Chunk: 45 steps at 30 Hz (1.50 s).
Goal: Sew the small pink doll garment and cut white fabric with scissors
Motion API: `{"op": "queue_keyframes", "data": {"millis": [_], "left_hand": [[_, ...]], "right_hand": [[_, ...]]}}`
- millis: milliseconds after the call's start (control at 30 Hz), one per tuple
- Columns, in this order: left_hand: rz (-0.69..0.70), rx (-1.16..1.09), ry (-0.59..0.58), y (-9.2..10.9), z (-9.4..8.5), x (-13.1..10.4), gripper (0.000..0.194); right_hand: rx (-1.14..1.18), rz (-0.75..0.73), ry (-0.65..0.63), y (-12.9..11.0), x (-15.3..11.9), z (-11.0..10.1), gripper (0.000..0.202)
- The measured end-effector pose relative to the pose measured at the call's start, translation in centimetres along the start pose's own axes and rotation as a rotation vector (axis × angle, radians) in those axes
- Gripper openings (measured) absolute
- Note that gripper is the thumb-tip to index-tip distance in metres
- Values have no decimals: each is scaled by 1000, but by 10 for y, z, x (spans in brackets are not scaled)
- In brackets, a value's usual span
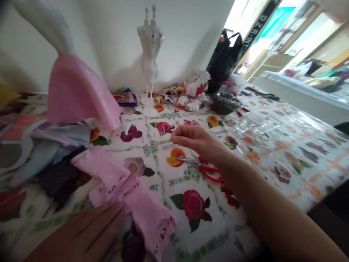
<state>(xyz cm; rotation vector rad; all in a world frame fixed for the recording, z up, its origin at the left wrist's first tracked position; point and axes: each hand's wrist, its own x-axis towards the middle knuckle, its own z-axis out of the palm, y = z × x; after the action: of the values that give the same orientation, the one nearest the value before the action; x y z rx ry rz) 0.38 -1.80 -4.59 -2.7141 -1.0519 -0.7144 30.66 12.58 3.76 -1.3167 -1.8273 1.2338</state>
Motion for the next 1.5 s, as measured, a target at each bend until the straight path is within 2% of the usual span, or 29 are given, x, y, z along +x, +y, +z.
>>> {"op": "queue_keyframes", "data": {"millis": [100, 200, 300, 433, 567, 833, 1067, 1333, 1500], "left_hand": [[67, 10, -153, 2, -21, 8, 37], [81, -1, -204, 4, -33, 13, 33], [72, -14, -219, 7, -33, 16, 30], [76, -2, -226, 8, -30, 17, 27], [84, 31, -209, 9, -31, 18, 26], [64, 51, -233, 12, -37, 19, 29], [59, 30, -240, 13, -34, 14, 32], [63, 57, -302, 12, -35, 17, 25], [61, 50, -255, 11, -31, 14, 26]], "right_hand": [[-9, 6, -95, -20, -9, 18, 18], [-128, -52, -216, -42, -16, 41, 17], [-271, -180, -295, -55, -20, 66, 12], [-369, -248, -406, -50, -20, 97, 11], [-449, -303, -443, -39, -18, 114, 6], [-492, -295, -450, -32, -13, 118, 3], [-555, -279, -471, -33, -6, 120, 6], [-649, -209, -594, -43, 11, 119, 11], [-467, -170, -662, -42, 20, 107, 10]]}}
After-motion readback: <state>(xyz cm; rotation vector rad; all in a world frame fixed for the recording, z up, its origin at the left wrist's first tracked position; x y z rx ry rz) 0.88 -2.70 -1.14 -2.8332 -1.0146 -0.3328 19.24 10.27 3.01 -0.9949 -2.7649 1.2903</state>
